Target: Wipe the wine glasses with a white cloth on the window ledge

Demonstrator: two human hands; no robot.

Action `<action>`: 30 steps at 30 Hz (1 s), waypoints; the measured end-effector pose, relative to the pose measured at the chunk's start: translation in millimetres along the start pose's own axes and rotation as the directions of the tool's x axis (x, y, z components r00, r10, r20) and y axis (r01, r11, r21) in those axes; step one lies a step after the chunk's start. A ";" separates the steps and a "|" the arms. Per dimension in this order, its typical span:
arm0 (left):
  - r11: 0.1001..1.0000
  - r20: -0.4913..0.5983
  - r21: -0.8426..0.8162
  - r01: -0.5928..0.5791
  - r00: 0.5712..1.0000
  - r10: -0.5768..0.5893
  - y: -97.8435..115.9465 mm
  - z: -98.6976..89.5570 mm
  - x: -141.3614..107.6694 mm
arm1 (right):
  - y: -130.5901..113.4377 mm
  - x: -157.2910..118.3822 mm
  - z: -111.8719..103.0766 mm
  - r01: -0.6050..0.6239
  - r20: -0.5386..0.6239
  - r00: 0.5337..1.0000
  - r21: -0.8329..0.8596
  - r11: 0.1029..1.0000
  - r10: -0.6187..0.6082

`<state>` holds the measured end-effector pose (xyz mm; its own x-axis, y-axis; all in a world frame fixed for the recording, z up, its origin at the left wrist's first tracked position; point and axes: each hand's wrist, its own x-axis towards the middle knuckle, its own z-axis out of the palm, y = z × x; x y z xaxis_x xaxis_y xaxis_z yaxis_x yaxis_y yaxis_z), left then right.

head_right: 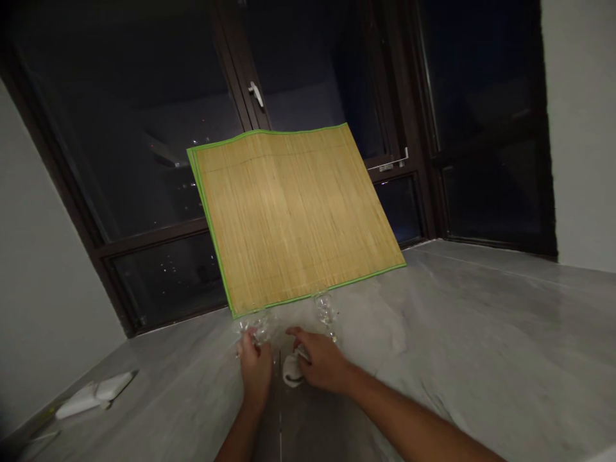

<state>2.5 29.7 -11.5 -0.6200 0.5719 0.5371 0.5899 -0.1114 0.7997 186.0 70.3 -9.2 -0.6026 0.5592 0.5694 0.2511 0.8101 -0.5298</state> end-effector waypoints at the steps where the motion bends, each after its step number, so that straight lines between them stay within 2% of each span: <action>1: 0.999 0.075 0.020 -0.035 0.997 0.034 1.1 1.0 -2.4 | -0.1 0.5 0.0 0.015 -0.044 0.999 0.029 0.999 -0.013; 4: 0.996 0.289 0.035 -0.079 0.955 0.065 2.9 5.2 -9.4 | -0.7 2.6 -2.3 0.058 -0.167 0.985 0.103 0.993 -0.040; 7: 0.986 0.436 0.030 -0.163 0.890 0.134 7.4 8.0 -16.6 | 0.3 3.9 -4.8 0.104 -0.246 0.966 0.083 0.991 -0.080; 10: 0.963 0.516 0.014 -0.269 0.827 0.224 14.0 7.9 -22.2 | 3.6 4.4 -6.9 0.092 -0.225 0.970 -0.017 0.996 -0.094; 12: 0.943 0.516 0.012 -0.333 0.810 0.279 17.1 6.6 -23.4 | 6.0 5.4 -9.1 0.056 -0.204 0.976 -0.084 0.995 -0.072; 17: 0.921 0.424 0.006 -0.390 0.835 0.351 16.3 1.9 -19.7 | 10.5 9.8 -17.4 -0.034 -0.251 0.968 -0.178 0.983 -0.012; 24: 0.951 0.269 -0.019 -0.309 0.914 0.303 13.2 2.3 -15.8 | 12.4 11.3 -21.6 -0.076 -0.229 0.973 -0.190 0.979 0.032; 27: 0.962 0.249 -0.016 -0.274 0.930 0.269 12.3 4.4 -15.2 | 11.6 10.6 -17.5 -0.086 -0.211 0.976 -0.139 0.987 0.056; 30: 0.963 0.283 0.009 -0.271 0.924 0.257 10.6 6.1 -15.2 | 11.8 10.7 -11.8 -0.086 -0.204 0.976 -0.014 0.996 0.082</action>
<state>21.3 24.8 -12.8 -0.2749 0.7295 0.6263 0.7404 -0.2550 0.6219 191.4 87.9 -1.9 -0.4127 0.6478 0.6403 0.3126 0.7610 -0.5684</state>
